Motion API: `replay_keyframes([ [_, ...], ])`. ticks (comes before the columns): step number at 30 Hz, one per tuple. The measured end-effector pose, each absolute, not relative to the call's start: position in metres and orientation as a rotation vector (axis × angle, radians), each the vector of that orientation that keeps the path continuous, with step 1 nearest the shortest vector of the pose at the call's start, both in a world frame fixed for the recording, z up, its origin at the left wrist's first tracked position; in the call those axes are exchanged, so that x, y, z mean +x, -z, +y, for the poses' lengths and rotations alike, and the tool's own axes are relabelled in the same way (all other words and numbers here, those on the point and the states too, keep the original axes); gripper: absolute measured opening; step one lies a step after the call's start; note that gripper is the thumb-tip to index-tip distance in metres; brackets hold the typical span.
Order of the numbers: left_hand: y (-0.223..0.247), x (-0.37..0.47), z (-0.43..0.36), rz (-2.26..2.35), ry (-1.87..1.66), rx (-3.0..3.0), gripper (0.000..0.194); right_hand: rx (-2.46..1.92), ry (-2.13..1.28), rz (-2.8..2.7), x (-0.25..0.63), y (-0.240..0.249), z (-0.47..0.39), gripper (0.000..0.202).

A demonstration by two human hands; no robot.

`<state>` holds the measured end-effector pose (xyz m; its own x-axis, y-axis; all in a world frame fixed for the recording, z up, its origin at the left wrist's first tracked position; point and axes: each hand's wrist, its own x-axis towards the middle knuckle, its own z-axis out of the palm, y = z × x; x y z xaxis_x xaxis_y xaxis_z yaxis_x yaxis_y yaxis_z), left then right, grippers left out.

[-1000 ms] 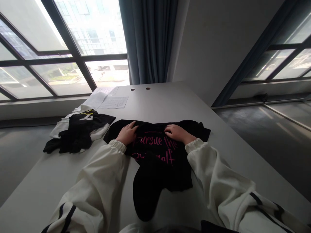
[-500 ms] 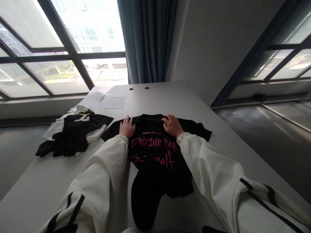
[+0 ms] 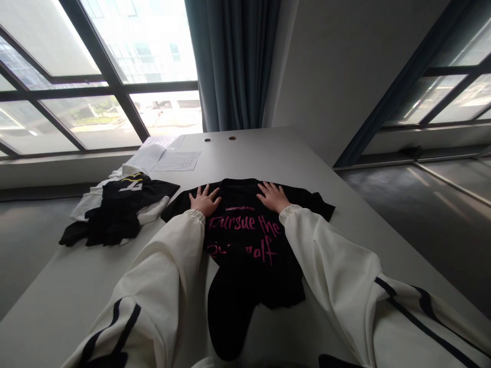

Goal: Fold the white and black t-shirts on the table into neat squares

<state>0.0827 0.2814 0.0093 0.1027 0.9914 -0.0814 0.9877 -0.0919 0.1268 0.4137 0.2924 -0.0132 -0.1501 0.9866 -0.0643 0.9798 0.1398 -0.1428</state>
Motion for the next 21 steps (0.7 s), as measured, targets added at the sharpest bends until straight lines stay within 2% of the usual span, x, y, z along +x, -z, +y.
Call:
replay_keyframes([
  [6,-0.009,0.092,0.288,2.345,-0.071,1.884,0.074,-2.043,-0.282,-2.328,0.418,0.015,0.309,0.073],
  [11,-0.006,0.105,0.291,2.420,-0.069,1.993,0.072,-1.889,-0.239,-2.413,0.426,0.018,0.328,0.071],
  [16,0.000,0.119,0.289,1.970,-0.167,2.458,0.061,-1.786,-0.190,-2.481,0.429,0.019,0.340,0.069],
  [21,0.002,0.124,0.302,1.798,-0.163,2.442,0.062,-1.741,-0.177,-2.491,0.429,0.016,0.335,0.068],
])
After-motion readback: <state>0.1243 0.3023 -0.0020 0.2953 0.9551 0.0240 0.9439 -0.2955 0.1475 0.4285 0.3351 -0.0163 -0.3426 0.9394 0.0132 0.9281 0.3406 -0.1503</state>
